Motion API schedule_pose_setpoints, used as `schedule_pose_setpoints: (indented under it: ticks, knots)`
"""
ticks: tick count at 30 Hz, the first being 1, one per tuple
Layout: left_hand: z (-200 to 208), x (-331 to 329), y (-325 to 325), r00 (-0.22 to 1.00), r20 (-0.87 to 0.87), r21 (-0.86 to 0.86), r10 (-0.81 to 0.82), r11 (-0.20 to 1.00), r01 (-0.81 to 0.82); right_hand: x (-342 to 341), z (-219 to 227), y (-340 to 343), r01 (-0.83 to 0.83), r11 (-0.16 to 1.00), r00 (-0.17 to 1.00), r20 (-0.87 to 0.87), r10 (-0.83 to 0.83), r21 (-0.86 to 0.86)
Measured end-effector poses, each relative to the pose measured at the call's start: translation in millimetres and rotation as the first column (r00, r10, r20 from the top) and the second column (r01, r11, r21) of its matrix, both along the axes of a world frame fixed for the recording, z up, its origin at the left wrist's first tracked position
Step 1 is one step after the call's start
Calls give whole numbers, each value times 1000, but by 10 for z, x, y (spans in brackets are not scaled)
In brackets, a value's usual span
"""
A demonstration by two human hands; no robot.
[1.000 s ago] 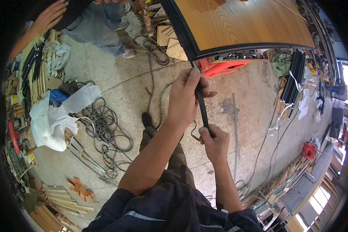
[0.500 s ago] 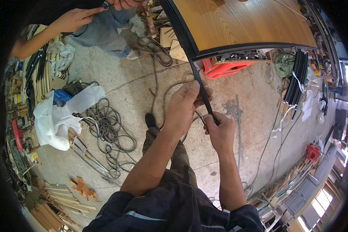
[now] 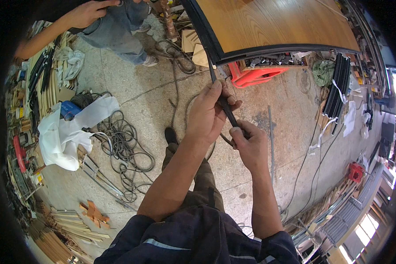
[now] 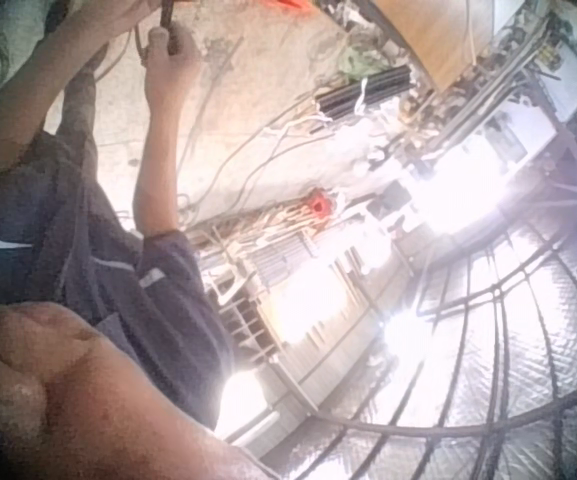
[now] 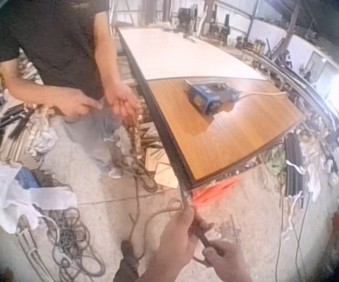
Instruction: The person attaches a black trim strip to the edge of a large wooden tabletop using a pneumatic nail gun, then switches to a cordless drill to drive screws into the underside of the table. The person handles the trim, nail gun, and drill throughout the process.
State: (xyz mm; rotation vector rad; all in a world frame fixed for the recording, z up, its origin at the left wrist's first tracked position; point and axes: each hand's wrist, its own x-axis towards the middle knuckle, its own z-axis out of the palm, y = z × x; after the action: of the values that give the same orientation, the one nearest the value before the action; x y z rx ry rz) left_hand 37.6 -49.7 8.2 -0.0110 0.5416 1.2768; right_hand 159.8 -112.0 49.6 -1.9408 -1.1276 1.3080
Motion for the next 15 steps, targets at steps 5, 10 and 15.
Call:
schedule_pose_setpoints:
  ticks: [5, 10, 15]
  knots:
    - [23, 31, 79, 990, -141, 34, 24, 999, -19, -169, 7, 130, -16, 993, 999, 33, 13, 116]
    - [11, -7, 39, 986, -165, -2, 6, 1000, -6, -171, -71, 259, 16, 996, 995, -104, -7, 86]
    - [-35, 21, 154, 904, -426, 72, 29, 997, 2, -77, -180, -138, -132, 991, 962, 237, 136, -33]
